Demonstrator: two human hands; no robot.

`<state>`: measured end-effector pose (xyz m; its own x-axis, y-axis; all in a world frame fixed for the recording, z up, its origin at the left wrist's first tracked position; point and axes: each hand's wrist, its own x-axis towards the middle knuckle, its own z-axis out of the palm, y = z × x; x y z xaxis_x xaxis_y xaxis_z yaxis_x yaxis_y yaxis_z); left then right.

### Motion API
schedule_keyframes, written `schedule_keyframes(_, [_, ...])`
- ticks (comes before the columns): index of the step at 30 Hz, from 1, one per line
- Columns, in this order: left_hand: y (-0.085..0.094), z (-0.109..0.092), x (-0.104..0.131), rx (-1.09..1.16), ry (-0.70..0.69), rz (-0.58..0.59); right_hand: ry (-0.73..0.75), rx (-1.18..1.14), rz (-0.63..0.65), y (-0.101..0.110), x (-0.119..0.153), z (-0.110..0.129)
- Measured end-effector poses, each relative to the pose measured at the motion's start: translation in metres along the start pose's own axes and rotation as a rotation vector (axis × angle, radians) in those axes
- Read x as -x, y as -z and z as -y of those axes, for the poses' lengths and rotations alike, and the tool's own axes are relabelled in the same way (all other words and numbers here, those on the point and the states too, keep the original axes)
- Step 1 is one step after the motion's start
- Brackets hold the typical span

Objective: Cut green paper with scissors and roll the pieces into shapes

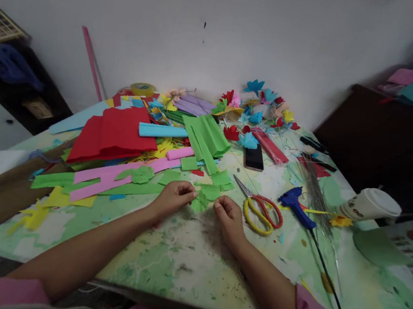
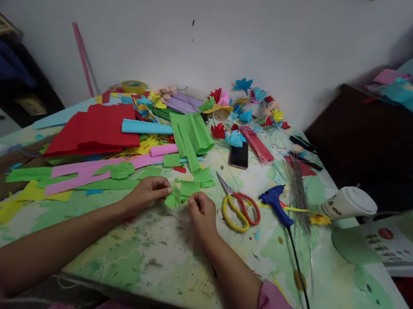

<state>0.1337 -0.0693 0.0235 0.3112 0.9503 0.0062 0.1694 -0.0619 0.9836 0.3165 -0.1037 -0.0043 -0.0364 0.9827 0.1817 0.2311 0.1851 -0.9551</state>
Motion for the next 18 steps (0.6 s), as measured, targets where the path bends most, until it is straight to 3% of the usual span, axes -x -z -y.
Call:
schedule_keyframes(4, [-0.0001, 0.0031, -0.0015, 0.011, 0.009, 0.005, 0.014, -0.025, 0.021, -0.0001, 0.0016, 0.003])
schedule_keyframes(9, [-0.0018, 0.0051, -0.0026, 0.041, 0.026, 0.03, 0.037, 0.065, 0.158, -0.0032, 0.0035, 0.0082])
schedule_keyframes(18, [-0.0036, 0.0016, 0.0007, 0.085, 0.086, 0.1, -0.005, 0.083, 0.102, -0.0009, 0.001, 0.0057])
